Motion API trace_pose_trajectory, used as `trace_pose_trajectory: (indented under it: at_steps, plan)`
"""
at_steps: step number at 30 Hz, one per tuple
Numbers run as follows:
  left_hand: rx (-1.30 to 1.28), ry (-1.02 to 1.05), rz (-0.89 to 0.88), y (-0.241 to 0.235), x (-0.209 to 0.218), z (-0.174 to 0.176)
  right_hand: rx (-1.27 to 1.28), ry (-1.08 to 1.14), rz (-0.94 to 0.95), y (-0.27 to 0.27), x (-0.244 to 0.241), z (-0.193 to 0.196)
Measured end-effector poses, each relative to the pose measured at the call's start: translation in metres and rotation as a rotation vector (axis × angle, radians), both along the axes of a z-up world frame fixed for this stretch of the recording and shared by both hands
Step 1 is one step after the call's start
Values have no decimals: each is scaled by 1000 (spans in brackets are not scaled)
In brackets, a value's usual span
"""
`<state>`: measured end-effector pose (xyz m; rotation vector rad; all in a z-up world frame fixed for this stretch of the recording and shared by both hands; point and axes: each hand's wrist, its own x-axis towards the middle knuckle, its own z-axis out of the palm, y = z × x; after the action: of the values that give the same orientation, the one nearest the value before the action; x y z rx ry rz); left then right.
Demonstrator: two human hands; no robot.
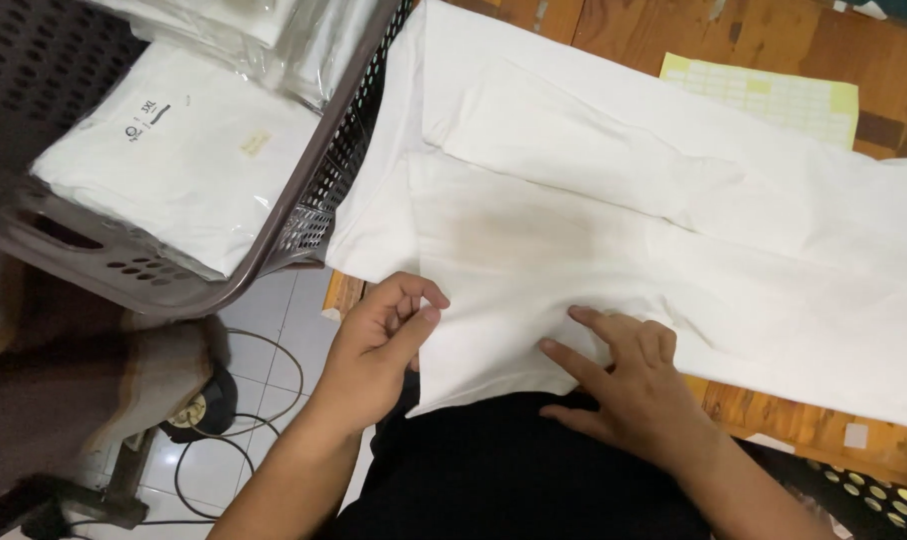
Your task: Folding a white t-shirt and placing it into a clear plastic packaging bag on a wooden workbench.
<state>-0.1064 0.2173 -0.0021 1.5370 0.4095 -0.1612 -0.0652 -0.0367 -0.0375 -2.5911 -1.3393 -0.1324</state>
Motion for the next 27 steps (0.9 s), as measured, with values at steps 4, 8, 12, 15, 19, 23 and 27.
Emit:
trace_pose_trajectory:
  at_steps: [4, 8, 12, 15, 19, 23, 27]
  plan:
    - [-503, 115, 254, -7, -4, -3, -3, -71, -121, 0, -14, -9]
    - [-549, 164, 290, -9, -5, -2, 193, -121, -30, 4, -17, 3]
    - [-533, 176, 279, -11, -10, -4, 328, 46, 21, -10, -15, 8]
    - [-404, 191, 257, -12, -12, 1, 433, 227, 58, -14, -4, 22]
    - [-340, 159, 245, -8, -8, -9, 307, 545, -255, -19, 6, 34]
    - [-544, -48, 276, 0, 17, -36, 359, 675, -565, -15, 44, 39]
    - [-588, -100, 206, 5, 64, -13, 282, 728, -769, 8, 94, 57]
